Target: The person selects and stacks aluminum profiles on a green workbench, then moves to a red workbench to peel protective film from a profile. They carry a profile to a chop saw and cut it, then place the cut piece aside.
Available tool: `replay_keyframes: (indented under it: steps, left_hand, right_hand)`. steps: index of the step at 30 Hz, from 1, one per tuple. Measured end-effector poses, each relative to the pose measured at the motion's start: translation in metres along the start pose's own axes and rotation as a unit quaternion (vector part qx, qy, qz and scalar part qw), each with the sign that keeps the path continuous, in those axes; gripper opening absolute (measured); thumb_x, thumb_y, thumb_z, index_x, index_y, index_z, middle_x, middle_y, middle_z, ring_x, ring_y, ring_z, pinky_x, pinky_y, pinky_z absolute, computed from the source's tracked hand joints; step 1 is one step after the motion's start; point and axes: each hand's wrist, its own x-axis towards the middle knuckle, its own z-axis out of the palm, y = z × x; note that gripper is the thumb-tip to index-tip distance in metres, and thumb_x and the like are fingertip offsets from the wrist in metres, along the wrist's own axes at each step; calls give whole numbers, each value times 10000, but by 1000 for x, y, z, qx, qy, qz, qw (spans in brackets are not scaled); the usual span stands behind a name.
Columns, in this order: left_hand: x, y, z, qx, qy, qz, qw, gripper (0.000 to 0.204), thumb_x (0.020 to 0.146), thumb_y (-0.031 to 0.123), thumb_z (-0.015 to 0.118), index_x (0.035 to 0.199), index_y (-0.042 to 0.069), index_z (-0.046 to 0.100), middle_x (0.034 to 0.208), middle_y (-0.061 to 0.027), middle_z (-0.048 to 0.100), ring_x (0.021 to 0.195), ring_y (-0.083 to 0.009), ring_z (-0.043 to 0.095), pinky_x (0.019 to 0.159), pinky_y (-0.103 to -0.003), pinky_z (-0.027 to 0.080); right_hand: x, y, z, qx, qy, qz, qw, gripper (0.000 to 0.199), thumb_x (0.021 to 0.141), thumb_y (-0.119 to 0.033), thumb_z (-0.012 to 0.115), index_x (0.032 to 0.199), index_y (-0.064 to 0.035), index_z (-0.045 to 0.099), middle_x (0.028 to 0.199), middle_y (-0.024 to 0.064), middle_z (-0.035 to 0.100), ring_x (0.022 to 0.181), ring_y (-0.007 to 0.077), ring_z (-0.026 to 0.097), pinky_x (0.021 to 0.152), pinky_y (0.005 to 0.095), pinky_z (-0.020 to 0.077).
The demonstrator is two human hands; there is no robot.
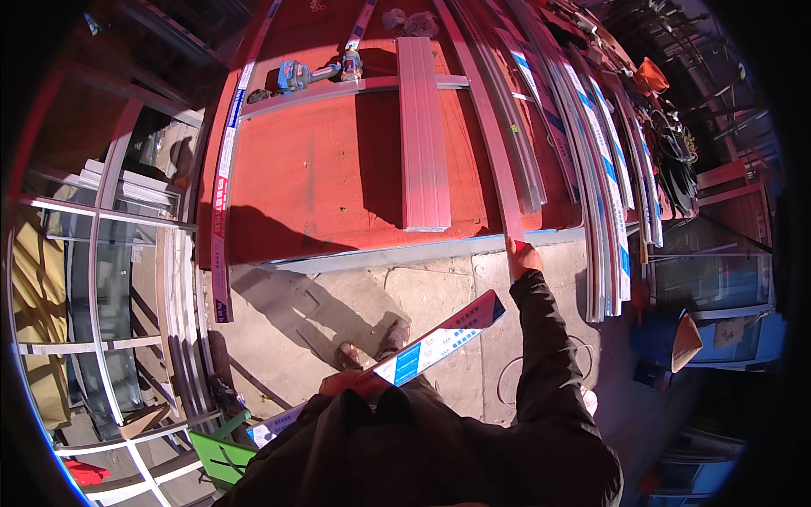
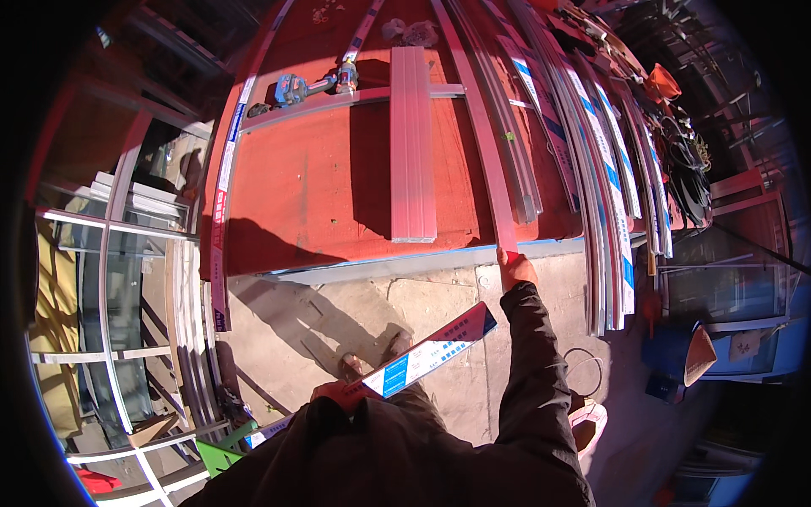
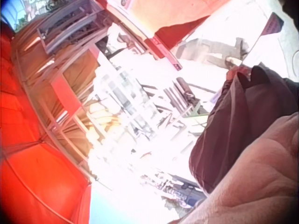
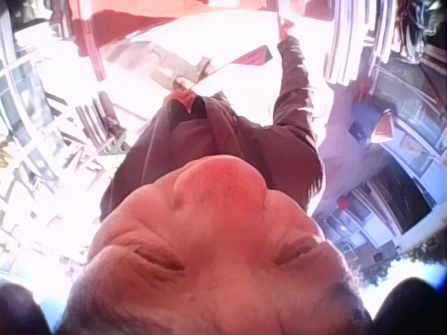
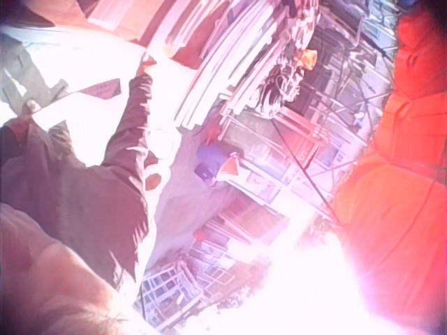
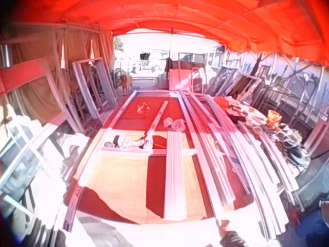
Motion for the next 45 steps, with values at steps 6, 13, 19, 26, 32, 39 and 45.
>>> replay_keyframes:
  steps: [6,13,19,26,32,39,45]
  left_hand:
    - [-99,-110,-31,93,87,-32,991,590,809,649,604,855,68,700,840,-193,710,813,-382,698,739,-472,550]
    - [-121,-38,-159,169,164,106,966,673,789,720,599,794,55,699,748,-175,684,762,-373,687,717,-462,544]
    - [-126,59,-274,281,398,376,788,449,643,505,825,751,96,673,779,-51,679,795,-259,616,775,-410,475]
    - [-108,175,-283,33,520,509,685,318,751,97,751,1049,72,642,1073,-93,639,1039,-324,573,939,-442,435]
    - [16,154,-193,-18,439,470,766,246,743,65,747,972,67,655,1036,-121,660,1005,-318,609,896,-424,471]
    - [110,147,-128,-78,388,438,807,272,722,63,769,972,78,663,995,-124,663,972,-320,627,868,-420,497]
    - [131,171,-136,-25,376,440,815,292,705,73,788,967,81,659,992,-124,651,969,-308,624,873,-411,493]
  right_hand:
    - [-20,-17,-11,-98,103,-110,984,592,842,-407,660,1298,-47,548,1239,173,593,1182,409,544,982,495,440]
    - [-220,-146,-39,-18,-138,-541,829,564,815,-554,656,1073,-54,692,988,168,701,968,367,656,896,460,494]
    - [-273,-119,-54,110,-142,-359,916,634,790,-670,700,858,-40,695,736,131,676,736,322,684,659,400,535]
    - [-213,-38,-96,476,22,-95,874,652,844,-476,774,1080,115,637,847,155,725,757,176,688,673,296,534]
    - [-63,29,-90,237,148,114,953,646,833,-644,664,1015,-27,720,892,157,736,864,314,714,769,404,545]
    - [70,98,-28,325,156,147,921,560,858,-338,791,1064,152,615,862,195,716,741,196,674,658,349,527]
    - [92,105,-39,284,82,130,946,470,841,-374,748,970,77,714,819,201,725,780,270,707,714,389,535]
